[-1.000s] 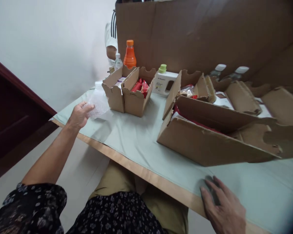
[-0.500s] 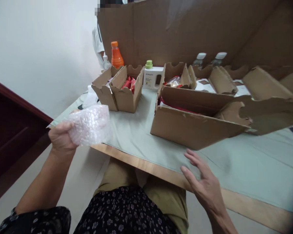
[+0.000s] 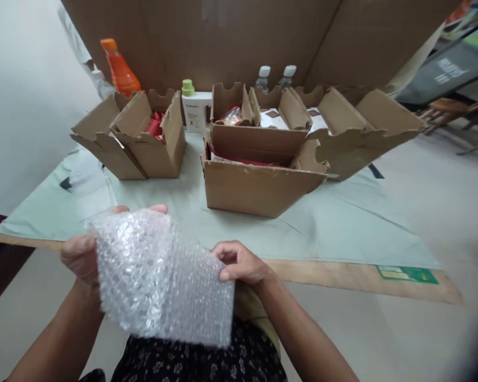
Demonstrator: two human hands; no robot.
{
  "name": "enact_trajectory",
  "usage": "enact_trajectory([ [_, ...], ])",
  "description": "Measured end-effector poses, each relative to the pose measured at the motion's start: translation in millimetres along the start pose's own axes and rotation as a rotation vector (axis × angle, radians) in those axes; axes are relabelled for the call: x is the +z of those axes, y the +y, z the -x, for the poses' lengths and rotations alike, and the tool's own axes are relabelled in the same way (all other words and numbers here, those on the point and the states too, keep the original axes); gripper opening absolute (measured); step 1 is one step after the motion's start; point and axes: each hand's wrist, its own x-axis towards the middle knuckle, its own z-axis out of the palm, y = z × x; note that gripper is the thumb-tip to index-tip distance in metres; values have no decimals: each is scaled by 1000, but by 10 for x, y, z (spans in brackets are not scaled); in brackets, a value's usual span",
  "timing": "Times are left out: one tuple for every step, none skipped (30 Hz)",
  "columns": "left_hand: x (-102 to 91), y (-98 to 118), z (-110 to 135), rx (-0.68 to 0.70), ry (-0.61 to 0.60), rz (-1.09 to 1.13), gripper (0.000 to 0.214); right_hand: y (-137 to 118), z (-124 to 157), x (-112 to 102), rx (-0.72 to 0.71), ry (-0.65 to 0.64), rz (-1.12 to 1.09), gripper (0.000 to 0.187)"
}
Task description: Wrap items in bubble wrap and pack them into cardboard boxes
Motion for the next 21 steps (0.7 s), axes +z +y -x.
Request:
enact_trajectory([
  [-13,9,-21,-44,-51,12,35,-89,141,-33,21,16,41,46],
  [-19,3,-48,-87,-88,-5,39,-211,289,-76,41,37,96,43],
  [-19,-20,-82,-116,-106,-56,42,-358,434,-127,59,66,168,40],
  [-12,-64,-124,-126,-104,-137,42,-520,569,-183,73,118,250,36],
  [3,-127,-172,-137,-93,-226,40,-682,685,-242,78,195,335,33],
  [24,-208,-224,-153,-87,-311,36,-830,776,-304,77,289,418,31],
  [49,-303,-279,-163,-89,-388,35,-953,840,-370,71,387,500,31],
  [76,-408,-333,-157,-101,-465,39,-1041,876,-444,68,474,581,33],
  [99,-518,-386,-133,-121,-555,45,-1090,891,-527,70,554,671,35],
  [112,-627,-435,-87,-136,-659,53,-1098,892,-618,75,637,780,35],
  [111,-728,-476,-18,-133,-767,60,-1070,890,-713,72,730,914,33],
  [95,-813,-507,72,-110,-870,68,-1011,892,-805,52,837,1066,30],
  [64,-878,-525,173,-73,-963,74,-930,904,-883,9,950,1220,26],
  [26,-919,-528,278,-29,-1048,78,-839,927,-937,-53,1056,1363,22],
  [-8,-936,-515,382,14,-1124,81,-748,956,-960,-131,1143,1481,20],
  [-28,-934,-489,481,42,-1189,81,-666,980,-945,-210,1198,1570,19],
  [-25,-920,-452,568,47,-1245,81,-597,987,-891,-278,1218,1630,19],
  [6,-906,-409,637,24,-1288,80,-542,964,-802,-331,1201,1668,18],
  [62,-901,-366,691,-26,-1314,81,-497,902,-686,-368,1150,1691,18],
  [137,-914,-326,733,-104,-1329,82,-457,798,-554,-389,1064,1705,19],
  [220,-950,-295,755,-205,-1344,82,-416,657,-420,-396,945,1712,21],
])
